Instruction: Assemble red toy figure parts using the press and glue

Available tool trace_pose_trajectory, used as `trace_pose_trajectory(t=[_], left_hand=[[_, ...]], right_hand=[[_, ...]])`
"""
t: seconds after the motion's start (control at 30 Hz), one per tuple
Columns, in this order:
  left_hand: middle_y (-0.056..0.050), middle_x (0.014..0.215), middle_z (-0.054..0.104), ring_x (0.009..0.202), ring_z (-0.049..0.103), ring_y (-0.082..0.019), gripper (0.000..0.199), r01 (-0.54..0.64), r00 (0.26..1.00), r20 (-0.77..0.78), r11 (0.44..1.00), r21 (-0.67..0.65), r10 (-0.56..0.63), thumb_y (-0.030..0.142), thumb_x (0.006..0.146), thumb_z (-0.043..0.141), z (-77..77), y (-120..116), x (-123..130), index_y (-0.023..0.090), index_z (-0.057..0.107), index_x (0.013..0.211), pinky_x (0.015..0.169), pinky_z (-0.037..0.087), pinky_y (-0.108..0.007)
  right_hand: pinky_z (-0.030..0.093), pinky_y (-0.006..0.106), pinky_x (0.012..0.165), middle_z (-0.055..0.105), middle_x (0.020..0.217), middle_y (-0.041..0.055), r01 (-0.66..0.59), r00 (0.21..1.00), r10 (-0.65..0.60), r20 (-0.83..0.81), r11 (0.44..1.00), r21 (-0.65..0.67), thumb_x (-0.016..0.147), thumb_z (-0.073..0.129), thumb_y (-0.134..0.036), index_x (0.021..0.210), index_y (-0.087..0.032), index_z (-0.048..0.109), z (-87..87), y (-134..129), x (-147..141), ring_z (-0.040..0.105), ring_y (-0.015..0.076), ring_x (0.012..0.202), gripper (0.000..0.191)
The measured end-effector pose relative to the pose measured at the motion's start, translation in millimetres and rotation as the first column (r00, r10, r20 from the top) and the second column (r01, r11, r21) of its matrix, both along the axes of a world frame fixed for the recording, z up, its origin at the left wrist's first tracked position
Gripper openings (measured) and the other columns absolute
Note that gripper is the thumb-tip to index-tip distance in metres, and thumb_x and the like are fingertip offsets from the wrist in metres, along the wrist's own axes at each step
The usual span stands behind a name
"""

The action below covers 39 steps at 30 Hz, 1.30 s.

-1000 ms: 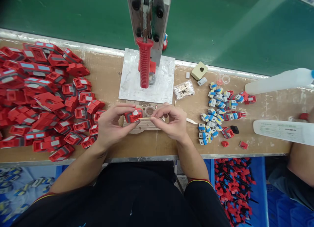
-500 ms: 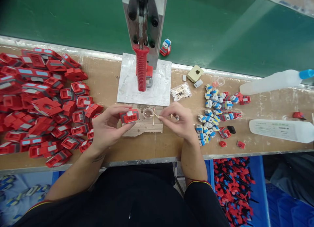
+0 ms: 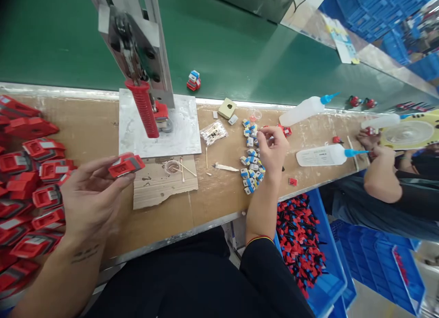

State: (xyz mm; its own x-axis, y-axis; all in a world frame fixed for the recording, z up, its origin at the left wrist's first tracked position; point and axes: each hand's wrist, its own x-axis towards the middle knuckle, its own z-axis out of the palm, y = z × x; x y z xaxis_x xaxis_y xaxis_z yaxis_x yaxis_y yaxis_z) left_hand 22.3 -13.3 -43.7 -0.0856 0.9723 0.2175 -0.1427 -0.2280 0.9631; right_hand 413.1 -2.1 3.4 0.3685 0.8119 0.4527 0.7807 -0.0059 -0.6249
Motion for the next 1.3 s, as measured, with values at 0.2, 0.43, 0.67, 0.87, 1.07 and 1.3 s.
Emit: trace_pose_trajectory(t=[0.2,0.43,0.67,0.87,1.07,1.3], left_hand=[[0.006,0.113,0.086,0.102,0.085,-0.023,0.037,0.011,0.999,-0.048,0.999,-0.047,-0.013,0.024,0.086,0.094,1.2,-2.4,-3.1,0.041,0.081,0.117,0.092,0.078,-0.041],[-0.003,0.113,0.085,0.101,0.085,-0.022,0.03,0.089,0.996,-0.011,0.995,-0.035,-0.089,0.025,0.091,0.088,-7.7,-3.7,4.1,0.031,0.08,0.119,0.094,0.074,-0.038],[-0.012,0.115,0.086,0.102,0.086,-0.025,0.04,0.178,0.983,0.044,0.983,-0.048,-0.176,0.04,0.089,0.091,-5.6,-6.6,11.6,0.022,0.078,0.123,0.092,0.073,-0.037],[-0.013,0.119,0.085,0.104,0.085,-0.025,0.043,0.18,0.984,0.021,0.981,-0.066,-0.179,0.041,0.093,0.087,-1.1,-11.5,13.7,0.021,0.074,0.128,0.094,0.072,-0.035],[-0.012,0.122,0.085,0.106,0.085,-0.025,0.036,0.138,0.988,-0.061,0.99,-0.032,-0.14,0.033,0.093,0.085,1.9,-15.0,15.6,0.02,0.079,0.126,0.098,0.071,-0.035],[-0.012,0.141,0.078,0.123,0.08,-0.028,0.053,0.017,0.985,-0.172,0.991,0.135,0.006,0.026,0.09,0.086,-7.8,-21.4,19.5,0.028,0.076,0.142,0.1,0.072,-0.035]], right_hand=[[0.052,0.051,0.1,0.079,0.113,0.0204,0.304,0.868,0.051,0.495,0.732,-0.61,0.089,0.069,-0.029,0.104,-0.018,0.074,-12.4,14.4,4.8,0.067,0.0384,0.111,0.019],[0.06,0.04,0.084,0.076,0.107,0.0069,-0.241,0.97,0.239,-0.041,0.933,-0.266,0.086,0.072,-0.024,0.107,-0.023,0.076,-4.9,-6.9,-30.6,0.07,0.0231,0.094,0.021],[0.061,0.033,0.081,0.075,0.112,0.0036,-0.682,0.672,0.685,-0.281,0.72,0.126,0.088,0.074,-0.009,0.127,-0.033,0.074,21.3,-16.7,-128.9,0.072,0.0188,0.099,0.045],[0.063,0.034,0.073,0.079,0.106,0.0043,-0.742,0.598,0.77,-0.225,0.637,0.209,0.087,0.074,-0.007,0.113,-0.031,0.074,3.7,-17.0,-171.1,0.075,0.0209,0.094,0.035],[0.063,0.032,0.071,0.079,0.105,0.0025,-0.657,0.599,0.7,-0.389,0.707,0.26,0.091,0.082,-0.022,0.125,-0.033,0.074,-11.5,-22.4,-182.4,0.072,0.0172,0.083,0.037],[0.061,0.028,0.064,0.075,0.081,-0.0004,-0.545,0.637,0.463,-0.616,0.836,0.065,0.089,0.086,-0.045,0.104,-0.025,0.075,-18.0,-30.0,-200.5,0.07,0.0149,0.068,0.027]])
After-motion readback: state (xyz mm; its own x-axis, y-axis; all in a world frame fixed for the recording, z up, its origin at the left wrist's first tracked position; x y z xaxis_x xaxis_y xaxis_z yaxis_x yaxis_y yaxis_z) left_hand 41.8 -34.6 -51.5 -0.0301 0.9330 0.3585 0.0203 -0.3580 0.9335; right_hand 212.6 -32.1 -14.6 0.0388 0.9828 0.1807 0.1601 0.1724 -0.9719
